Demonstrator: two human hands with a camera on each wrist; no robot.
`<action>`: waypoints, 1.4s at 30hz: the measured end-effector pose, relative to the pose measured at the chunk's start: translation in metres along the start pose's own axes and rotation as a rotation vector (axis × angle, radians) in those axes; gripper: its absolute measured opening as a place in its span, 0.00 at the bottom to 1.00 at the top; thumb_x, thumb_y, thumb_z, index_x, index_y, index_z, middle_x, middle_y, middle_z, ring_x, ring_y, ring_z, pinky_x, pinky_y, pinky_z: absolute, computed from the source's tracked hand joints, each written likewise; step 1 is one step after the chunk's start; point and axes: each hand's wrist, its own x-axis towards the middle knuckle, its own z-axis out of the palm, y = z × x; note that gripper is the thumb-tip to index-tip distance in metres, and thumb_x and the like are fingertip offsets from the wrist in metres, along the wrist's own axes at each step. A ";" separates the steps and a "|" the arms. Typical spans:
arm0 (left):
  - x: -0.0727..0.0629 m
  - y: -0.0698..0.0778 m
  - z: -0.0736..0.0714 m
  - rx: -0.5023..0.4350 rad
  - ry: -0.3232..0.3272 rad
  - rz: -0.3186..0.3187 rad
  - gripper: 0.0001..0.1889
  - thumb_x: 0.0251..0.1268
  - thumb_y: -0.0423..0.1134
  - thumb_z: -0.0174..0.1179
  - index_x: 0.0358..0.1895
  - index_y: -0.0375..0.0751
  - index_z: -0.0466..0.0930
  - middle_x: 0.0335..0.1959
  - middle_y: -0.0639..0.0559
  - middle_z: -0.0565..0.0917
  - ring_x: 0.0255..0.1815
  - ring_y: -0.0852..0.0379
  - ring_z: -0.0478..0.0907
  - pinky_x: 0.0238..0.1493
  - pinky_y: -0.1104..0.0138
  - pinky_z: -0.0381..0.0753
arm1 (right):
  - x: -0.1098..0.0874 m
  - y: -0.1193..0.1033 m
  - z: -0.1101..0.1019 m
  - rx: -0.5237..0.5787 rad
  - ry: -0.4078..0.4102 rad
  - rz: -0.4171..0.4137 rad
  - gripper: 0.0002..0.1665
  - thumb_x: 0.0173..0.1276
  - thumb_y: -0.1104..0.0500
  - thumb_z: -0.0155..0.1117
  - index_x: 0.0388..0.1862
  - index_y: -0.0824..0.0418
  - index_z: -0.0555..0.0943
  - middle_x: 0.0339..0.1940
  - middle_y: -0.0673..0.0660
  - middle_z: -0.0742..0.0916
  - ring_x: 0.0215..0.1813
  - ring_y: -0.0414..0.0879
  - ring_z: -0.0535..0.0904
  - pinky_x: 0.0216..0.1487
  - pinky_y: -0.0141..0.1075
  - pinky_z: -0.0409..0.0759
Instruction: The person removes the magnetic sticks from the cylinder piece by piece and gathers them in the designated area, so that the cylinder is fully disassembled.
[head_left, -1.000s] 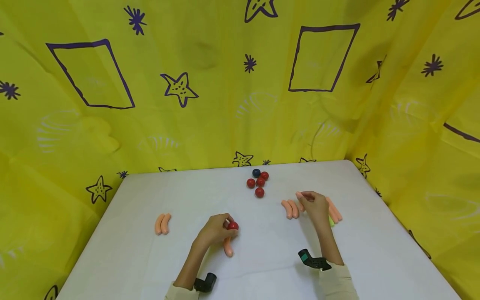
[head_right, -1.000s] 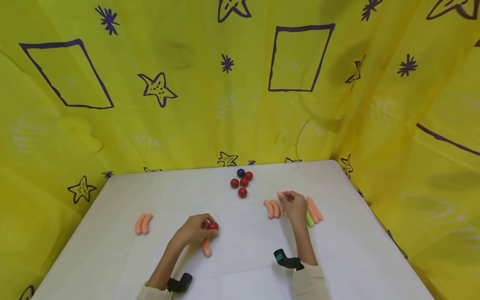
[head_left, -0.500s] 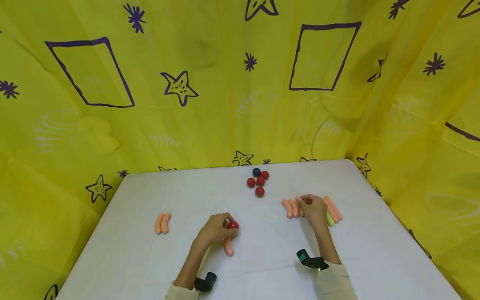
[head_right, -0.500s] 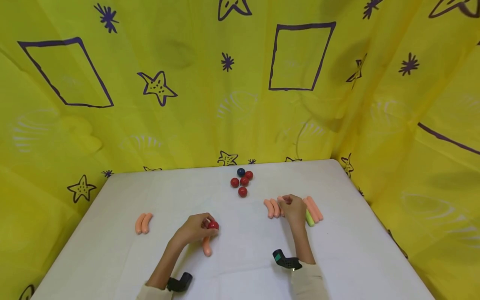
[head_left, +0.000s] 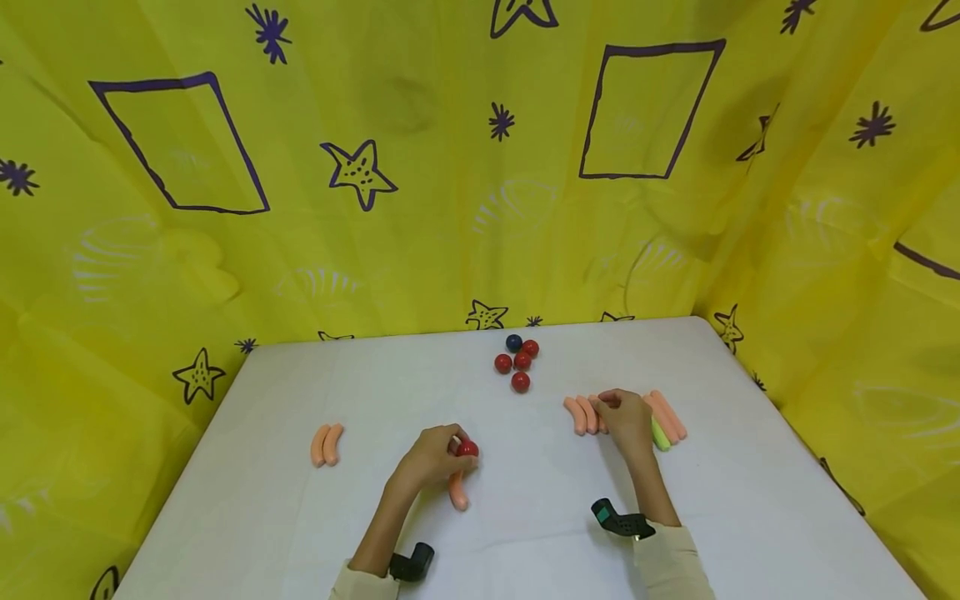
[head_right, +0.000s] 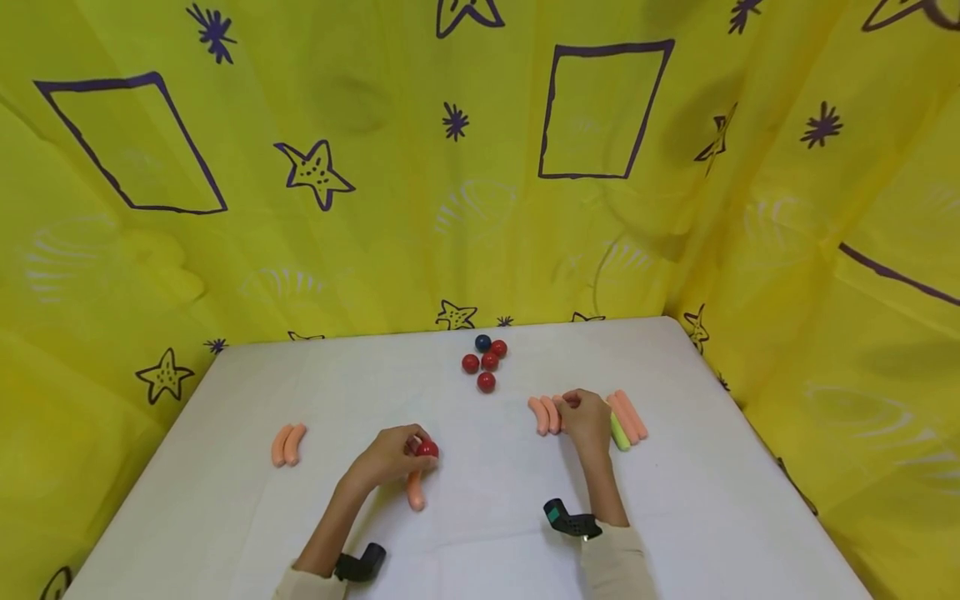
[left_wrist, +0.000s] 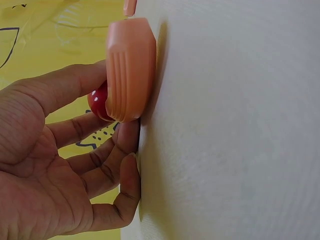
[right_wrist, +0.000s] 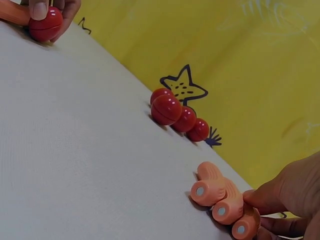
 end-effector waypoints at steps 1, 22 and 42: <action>0.000 0.000 0.000 0.000 0.000 0.001 0.16 0.56 0.41 0.70 0.43 0.37 0.79 0.32 0.48 0.79 0.34 0.54 0.74 0.34 0.65 0.74 | 0.000 0.000 0.000 -0.001 -0.003 0.000 0.20 0.69 0.54 0.62 0.48 0.71 0.82 0.43 0.68 0.86 0.41 0.54 0.81 0.34 0.32 0.75; -0.004 0.001 -0.001 0.000 -0.016 -0.012 0.17 0.54 0.41 0.72 0.43 0.36 0.80 0.33 0.48 0.81 0.35 0.55 0.75 0.36 0.63 0.76 | -0.007 -0.020 0.008 -0.078 0.138 -0.198 0.12 0.69 0.61 0.62 0.44 0.69 0.83 0.40 0.66 0.86 0.43 0.57 0.83 0.43 0.48 0.79; -0.009 -0.001 -0.007 0.083 -0.033 -0.023 0.14 0.52 0.41 0.73 0.30 0.38 0.77 0.21 0.54 0.74 0.24 0.59 0.69 0.25 0.69 0.67 | -0.048 -0.067 0.078 -0.029 -0.579 -0.712 0.19 0.67 0.60 0.66 0.57 0.61 0.79 0.47 0.57 0.86 0.39 0.40 0.81 0.42 0.30 0.80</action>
